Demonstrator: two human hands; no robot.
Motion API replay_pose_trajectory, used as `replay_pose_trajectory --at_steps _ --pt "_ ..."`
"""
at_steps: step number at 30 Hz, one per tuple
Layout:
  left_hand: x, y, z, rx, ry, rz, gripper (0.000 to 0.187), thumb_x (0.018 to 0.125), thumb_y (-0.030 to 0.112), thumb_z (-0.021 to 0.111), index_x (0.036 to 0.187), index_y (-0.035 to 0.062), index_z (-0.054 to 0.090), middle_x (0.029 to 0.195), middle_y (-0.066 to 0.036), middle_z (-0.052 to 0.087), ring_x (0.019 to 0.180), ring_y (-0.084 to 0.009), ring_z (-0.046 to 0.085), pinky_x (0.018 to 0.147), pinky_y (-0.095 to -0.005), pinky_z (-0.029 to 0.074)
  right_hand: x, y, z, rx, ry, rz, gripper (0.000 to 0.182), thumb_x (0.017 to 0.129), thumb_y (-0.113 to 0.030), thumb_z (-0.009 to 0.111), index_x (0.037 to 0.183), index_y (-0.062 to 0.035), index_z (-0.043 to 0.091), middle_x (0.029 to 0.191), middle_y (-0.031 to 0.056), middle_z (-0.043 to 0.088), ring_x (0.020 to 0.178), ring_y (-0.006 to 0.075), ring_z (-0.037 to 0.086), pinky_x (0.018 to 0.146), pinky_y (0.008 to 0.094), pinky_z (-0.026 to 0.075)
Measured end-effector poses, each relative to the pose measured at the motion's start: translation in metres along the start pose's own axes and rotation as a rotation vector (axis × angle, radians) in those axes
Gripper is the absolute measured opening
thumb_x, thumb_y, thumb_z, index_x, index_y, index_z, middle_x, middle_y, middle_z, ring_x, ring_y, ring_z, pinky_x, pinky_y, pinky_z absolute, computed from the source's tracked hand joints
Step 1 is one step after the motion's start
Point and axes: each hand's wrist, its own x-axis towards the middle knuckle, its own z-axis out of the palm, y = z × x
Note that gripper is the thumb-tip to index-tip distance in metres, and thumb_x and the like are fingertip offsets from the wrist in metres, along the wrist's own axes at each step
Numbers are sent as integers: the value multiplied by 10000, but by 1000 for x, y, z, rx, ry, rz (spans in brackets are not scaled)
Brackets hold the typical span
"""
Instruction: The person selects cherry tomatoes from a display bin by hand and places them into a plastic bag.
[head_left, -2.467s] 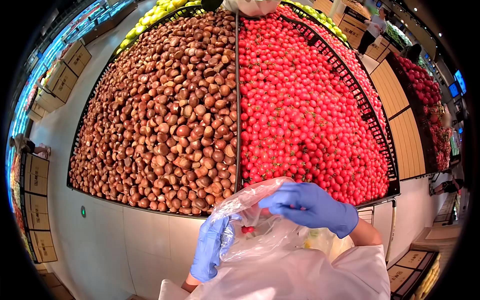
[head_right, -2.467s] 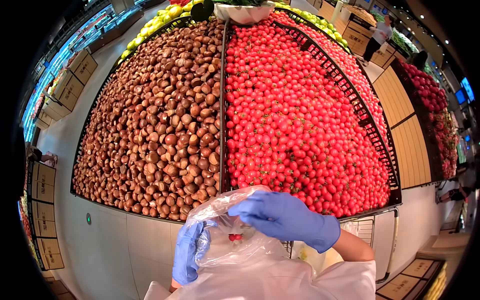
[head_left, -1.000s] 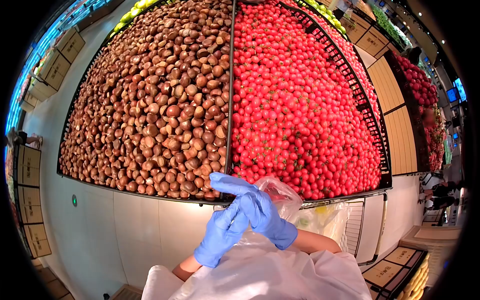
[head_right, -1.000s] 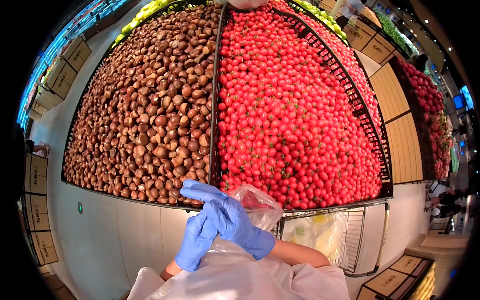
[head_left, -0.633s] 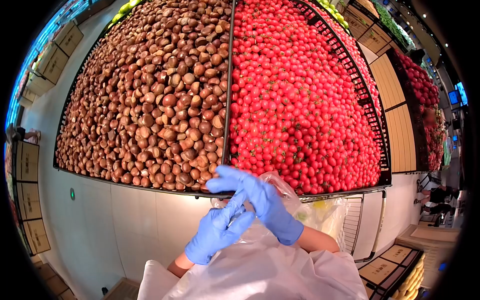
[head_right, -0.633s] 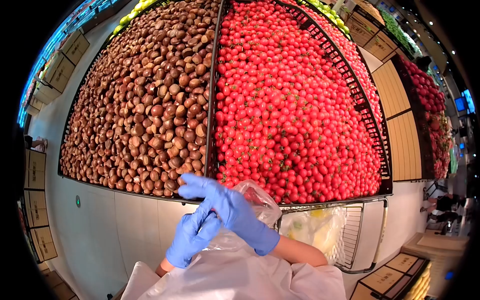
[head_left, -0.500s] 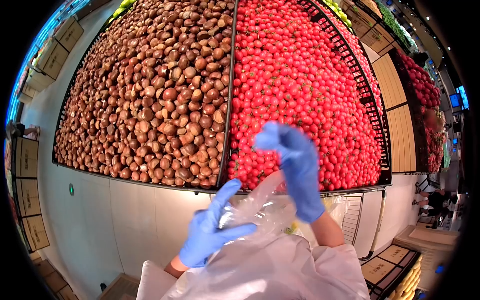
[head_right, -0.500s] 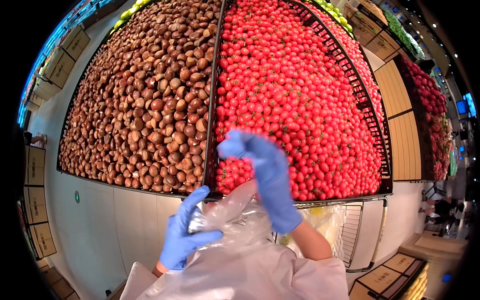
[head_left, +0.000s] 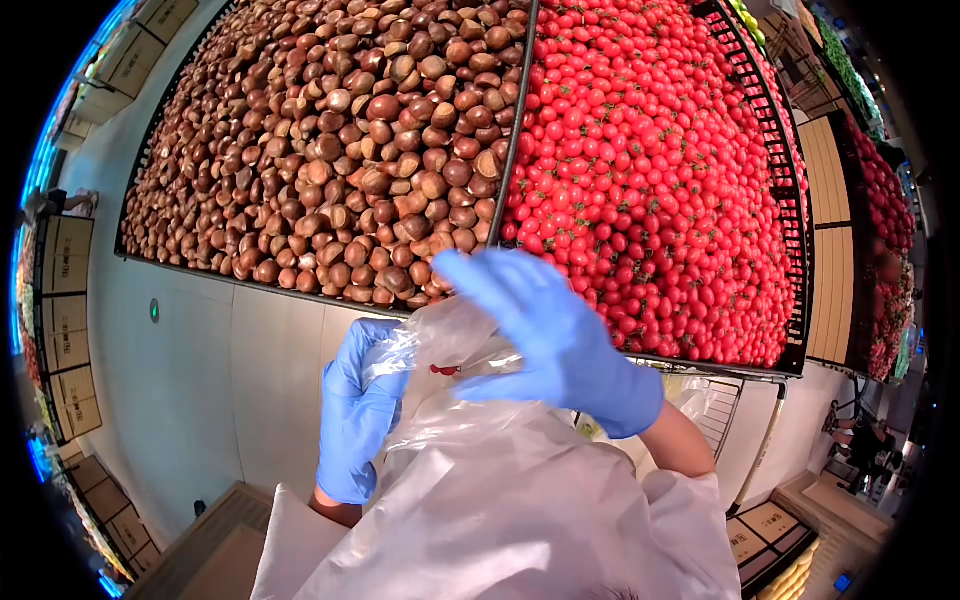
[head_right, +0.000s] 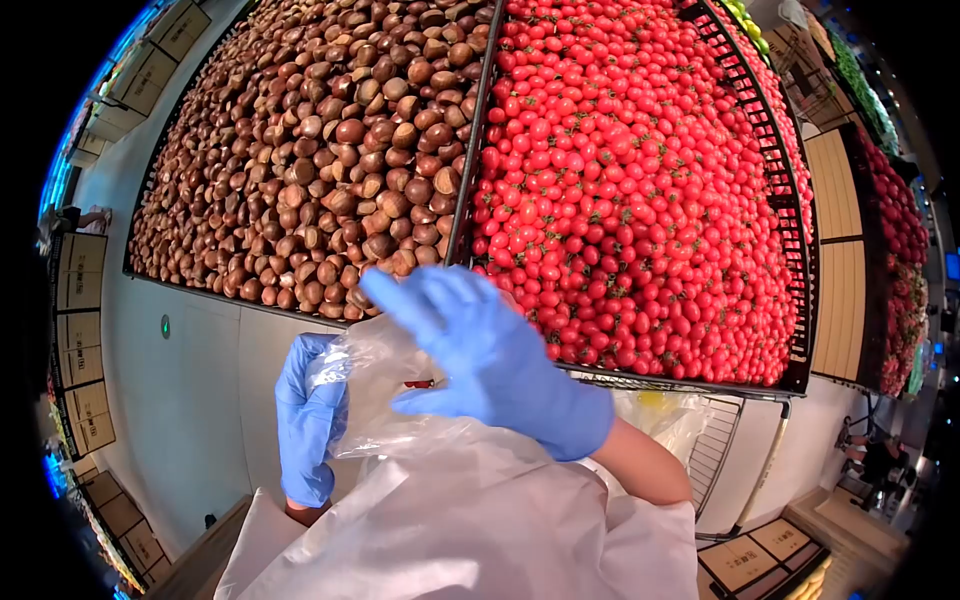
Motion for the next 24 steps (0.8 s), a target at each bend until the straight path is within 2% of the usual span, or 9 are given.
replay_pose_trajectory --at_steps 1,4,7,10,14,15,17,19,24 --pt "0 -3 -6 19 -44 103 154 824 25 576 976 50 568 698 39 528 574 -13 421 504 -190 358 5 -8 4 -111 -160 52 688 719 -268 725 1325 -90 453 1152 118 548 1051 275 533 838 348 448" --pt "-4 -8 -11 94 -44 262 214 804 60 632 1011 57 576 742 26 568 626 -29 474 553 -206 401 -2 12 35 -85 217 -5 289 764 -77 643 1051 -107 636 787 71 640 696 229 623 616 347 494" --pt "-10 -14 -19 173 5 258 346 760 138 718 1071 66 584 766 -8 623 683 -75 570 671 -233 469 -4 9 29 117 165 339 197 785 -120 652 982 -119 657 815 72 635 574 215 583 437 350 442" --pt "-10 -24 -27 571 -100 252 336 790 223 690 1076 72 599 633 -29 573 542 -110 522 572 -254 434 -13 13 43 169 18 307 308 803 -172 668 1102 -114 626 923 105 640 693 220 624 566 333 500" --pt "-5 -47 -42 278 -193 133 232 896 209 552 1038 34 605 561 -28 514 497 -102 464 503 -264 393 -2 8 -5 713 -323 488 571 772 -250 734 1284 -118 519 1041 132 628 1049 198 585 891 296 440" --pt "-6 -49 -42 275 -204 140 232 896 209 552 1038 34 605 561 -28 514 497 -102 464 503 -264 393 -11 30 -3 786 -205 463 525 762 -244 746 1230 -101 555 1090 103 617 1056 181 577 879 293 442" --pt "-7 -50 -42 183 -212 80 232 925 207 513 1018 12 598 541 -15 484 476 -88 435 476 -256 365 -17 69 3 616 110 537 412 791 -240 716 1142 -70 584 1057 80 617 975 202 602 831 295 465" --pt "-9 -49 -37 192 -211 93 231 935 207 497 1001 9 595 536 -8 470 470 -81 421 468 -251 351 -11 105 -6 -161 233 381 290 821 -198 662 1065 -57 591 993 76 614 917 235 605 783 320 481" --pt "-16 -36 -21 166 -181 116 217 942 204 491 972 14 593 542 10 458 475 -66 403 463 -235 330 39 171 -29 -699 176 -165 343 813 -218 596 1118 -65 565 1093 94 575 1053 266 533 913 376 415"
